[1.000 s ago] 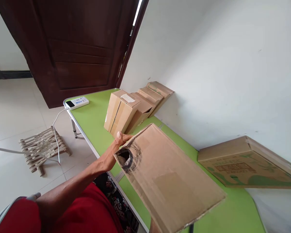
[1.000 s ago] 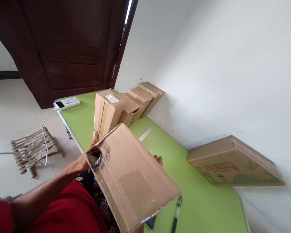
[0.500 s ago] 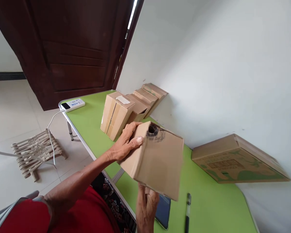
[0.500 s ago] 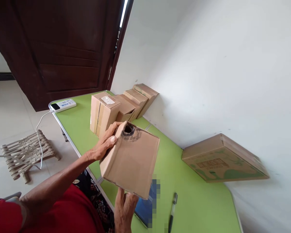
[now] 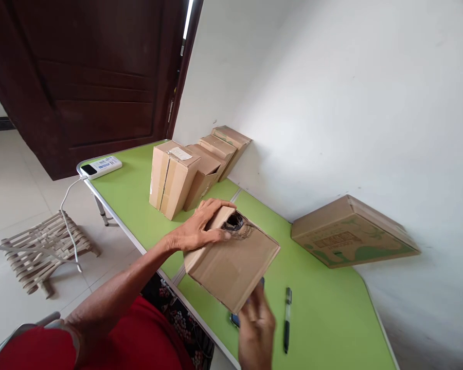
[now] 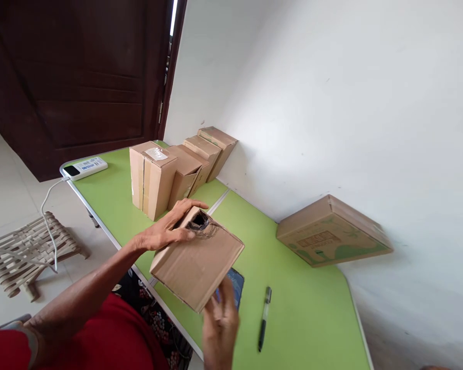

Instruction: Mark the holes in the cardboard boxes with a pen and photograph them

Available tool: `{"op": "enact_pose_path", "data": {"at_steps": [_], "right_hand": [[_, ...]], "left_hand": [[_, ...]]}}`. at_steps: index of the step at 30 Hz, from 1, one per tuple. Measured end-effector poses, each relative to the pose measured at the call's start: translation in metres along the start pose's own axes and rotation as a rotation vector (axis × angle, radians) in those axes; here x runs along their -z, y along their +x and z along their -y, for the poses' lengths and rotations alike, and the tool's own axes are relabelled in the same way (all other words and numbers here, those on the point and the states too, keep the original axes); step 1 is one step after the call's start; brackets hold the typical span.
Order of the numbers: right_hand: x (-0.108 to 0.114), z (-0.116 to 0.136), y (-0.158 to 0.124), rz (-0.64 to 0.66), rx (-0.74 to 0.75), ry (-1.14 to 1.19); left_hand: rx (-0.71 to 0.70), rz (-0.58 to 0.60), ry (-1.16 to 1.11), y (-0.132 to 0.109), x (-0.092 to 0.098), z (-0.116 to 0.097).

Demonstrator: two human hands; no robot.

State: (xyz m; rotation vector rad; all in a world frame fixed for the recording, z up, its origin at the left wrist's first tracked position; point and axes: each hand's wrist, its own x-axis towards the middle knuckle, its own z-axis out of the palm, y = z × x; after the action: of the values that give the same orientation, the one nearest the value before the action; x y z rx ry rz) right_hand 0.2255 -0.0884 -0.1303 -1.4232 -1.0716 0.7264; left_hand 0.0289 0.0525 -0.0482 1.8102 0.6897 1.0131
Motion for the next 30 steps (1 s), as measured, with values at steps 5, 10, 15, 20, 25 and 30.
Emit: {"op": "enact_pose_path", "data": {"at_steps": [5, 10, 15, 20, 25, 30], "right_hand": [[-0.001, 0.08, 0.037, -0.304, 0.169, 0.02], [-0.023, 0.111, 0.061, -0.203, 0.222, -0.353], [-0.034, 0.109, 0.063, -0.205, 0.214, -0.364], [-0.037, 0.114, 0.063, -0.21, 0.221, -0.394], [-0.038, 0.116, 0.071, -0.214, 0.227, -0.406], [-0.032, 0.108, 0.075, -0.202, 0.193, -0.321]], "left_hand": [[-0.036, 0.002, 0.069, 0.003, -0.007, -0.001], [-0.058, 0.013, 0.106, 0.003, -0.018, -0.005], [-0.008, -0.06, 0.064, 0.0, -0.021, -0.022], [-0.03, -0.149, 0.102, 0.005, -0.025, -0.033], [-0.046, -0.169, 0.14, 0.011, -0.024, -0.029], [-0.106, 0.02, 0.138, 0.012, -0.022, -0.02]]}}
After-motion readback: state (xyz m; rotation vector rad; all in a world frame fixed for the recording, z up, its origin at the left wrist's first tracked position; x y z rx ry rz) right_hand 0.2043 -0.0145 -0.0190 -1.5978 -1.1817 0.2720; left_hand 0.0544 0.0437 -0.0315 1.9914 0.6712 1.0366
